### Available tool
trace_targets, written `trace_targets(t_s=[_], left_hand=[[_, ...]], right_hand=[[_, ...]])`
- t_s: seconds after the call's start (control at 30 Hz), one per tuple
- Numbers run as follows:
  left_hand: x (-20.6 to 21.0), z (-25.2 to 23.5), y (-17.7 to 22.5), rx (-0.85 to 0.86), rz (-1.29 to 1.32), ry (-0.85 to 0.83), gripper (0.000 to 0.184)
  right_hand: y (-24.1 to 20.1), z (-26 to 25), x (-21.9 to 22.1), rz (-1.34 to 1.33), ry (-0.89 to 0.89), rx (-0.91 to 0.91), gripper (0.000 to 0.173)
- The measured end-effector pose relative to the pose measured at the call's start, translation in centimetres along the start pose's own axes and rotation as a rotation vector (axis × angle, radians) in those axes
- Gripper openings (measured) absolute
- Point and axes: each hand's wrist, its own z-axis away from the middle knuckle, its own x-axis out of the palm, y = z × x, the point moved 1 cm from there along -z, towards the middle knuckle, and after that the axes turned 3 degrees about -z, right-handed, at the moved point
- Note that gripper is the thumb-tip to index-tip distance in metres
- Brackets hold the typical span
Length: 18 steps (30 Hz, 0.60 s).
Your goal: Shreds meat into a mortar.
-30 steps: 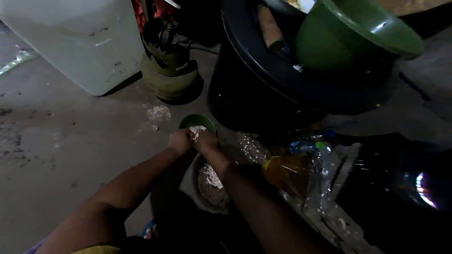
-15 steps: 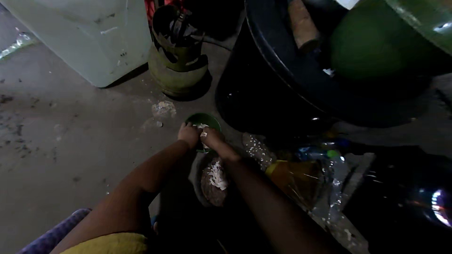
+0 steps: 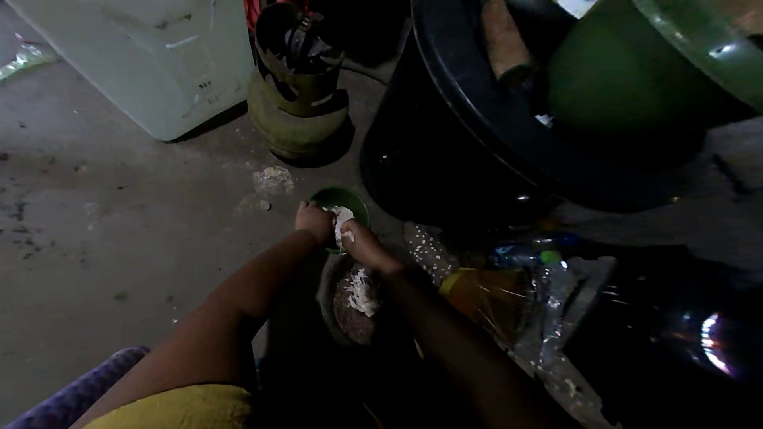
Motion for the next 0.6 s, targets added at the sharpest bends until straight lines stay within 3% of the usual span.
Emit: trace_targets(t_s=[0.17, 0.27, 0.47, 0.6], left_hand=[[-0.2, -0.1, 0.3, -0.015, -0.039, -0.024, 0.034], [-0.4, 0.2, 0.4, -0.022, -0.029, -0.023, 0.032], [0.1, -0.1, -0.1, -0.02, 0.023, -0.044, 0.036], [0.6, -0.3, -0.1, -0.024, 0.04, -0.048, 0.038]], right_hand=[[-1.3, 0.4, 1.0, 0.35, -0.091, 0.002, 0.041], [-1.5, 0.4, 1.4, 0.41, -0.093, -0.01, 0.034], [0.8, 1.6, -0.2, 0.116, 0.059, -0.037, 0.031], [3.4, 2.7, 0.4, -0.172, 0.196, 0.093, 0.034]])
